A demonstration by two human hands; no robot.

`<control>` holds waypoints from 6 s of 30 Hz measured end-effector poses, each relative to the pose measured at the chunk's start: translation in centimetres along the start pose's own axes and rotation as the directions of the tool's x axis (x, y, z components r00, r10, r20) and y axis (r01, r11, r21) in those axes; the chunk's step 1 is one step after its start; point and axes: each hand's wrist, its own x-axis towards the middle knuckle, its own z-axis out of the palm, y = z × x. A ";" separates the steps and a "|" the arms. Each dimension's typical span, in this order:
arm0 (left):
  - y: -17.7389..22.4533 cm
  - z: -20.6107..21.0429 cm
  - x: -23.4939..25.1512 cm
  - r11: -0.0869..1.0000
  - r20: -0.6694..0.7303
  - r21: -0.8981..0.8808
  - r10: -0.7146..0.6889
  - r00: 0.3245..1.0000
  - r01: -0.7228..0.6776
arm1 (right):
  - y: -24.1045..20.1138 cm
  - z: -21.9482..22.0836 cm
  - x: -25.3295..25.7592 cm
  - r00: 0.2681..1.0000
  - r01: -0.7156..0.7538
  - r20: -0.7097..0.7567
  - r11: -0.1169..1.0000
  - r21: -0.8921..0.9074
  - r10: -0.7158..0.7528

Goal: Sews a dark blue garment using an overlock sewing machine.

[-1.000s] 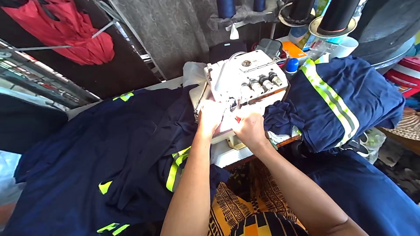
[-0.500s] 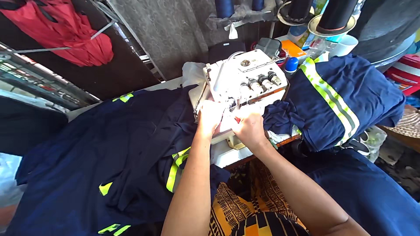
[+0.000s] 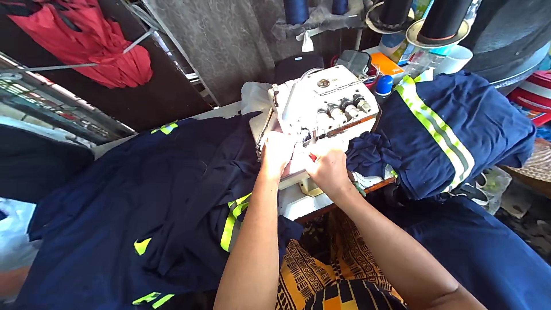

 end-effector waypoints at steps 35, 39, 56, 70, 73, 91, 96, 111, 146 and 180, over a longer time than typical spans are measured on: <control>-0.8 -1.8 -0.5 0.951 0.134 -0.303 -0.020 0.991 0.061 | 2.7 0.4 -0.4 0.986 0.169 -0.014 0.969 0.181 -0.169; -0.8 -1.7 -0.5 0.954 0.116 -0.295 -0.026 0.993 0.060 | 2.6 0.3 -0.2 0.983 0.180 -0.003 0.969 0.168 -0.182; -0.9 -0.9 0.2 0.970 -0.035 -0.238 -0.064 0.997 0.054 | 1.8 0.6 -0.8 0.989 0.138 -0.067 0.983 0.122 -0.130; -1.3 -0.8 0.3 0.983 0.072 0.117 0.135 0.988 -0.143 | 0.6 0.1 -0.7 0.999 0.030 0.031 0.999 0.021 -0.031; -1.3 -0.8 0.3 0.990 0.081 0.040 0.133 0.988 -0.136 | 0.5 0.0 -0.7 0.999 0.016 0.029 1.000 0.018 -0.017; -1.6 -0.4 0.8 0.990 0.066 0.019 0.136 0.989 -0.137 | 0.5 0.1 -0.8 1.000 0.016 0.005 1.000 -0.004 -0.016; -1.2 -0.6 0.6 0.982 0.075 0.113 0.141 0.987 -0.149 | 0.5 0.1 -0.9 1.000 0.016 0.003 1.000 0.005 -0.016; -1.7 -0.8 0.5 0.971 0.047 0.105 0.211 0.976 -0.215 | 0.2 -0.1 -0.4 1.000 0.013 0.022 0.999 -0.037 -0.013; -0.2 -0.4 0.5 0.984 0.038 0.160 0.078 0.996 -0.083 | 0.0 -0.1 -0.4 0.999 0.033 0.035 0.998 -0.049 -0.031; -0.8 -0.4 0.6 0.978 0.055 0.154 0.133 0.990 -0.140 | -0.3 0.0 -0.5 1.000 -0.001 0.028 0.998 -0.063 0.003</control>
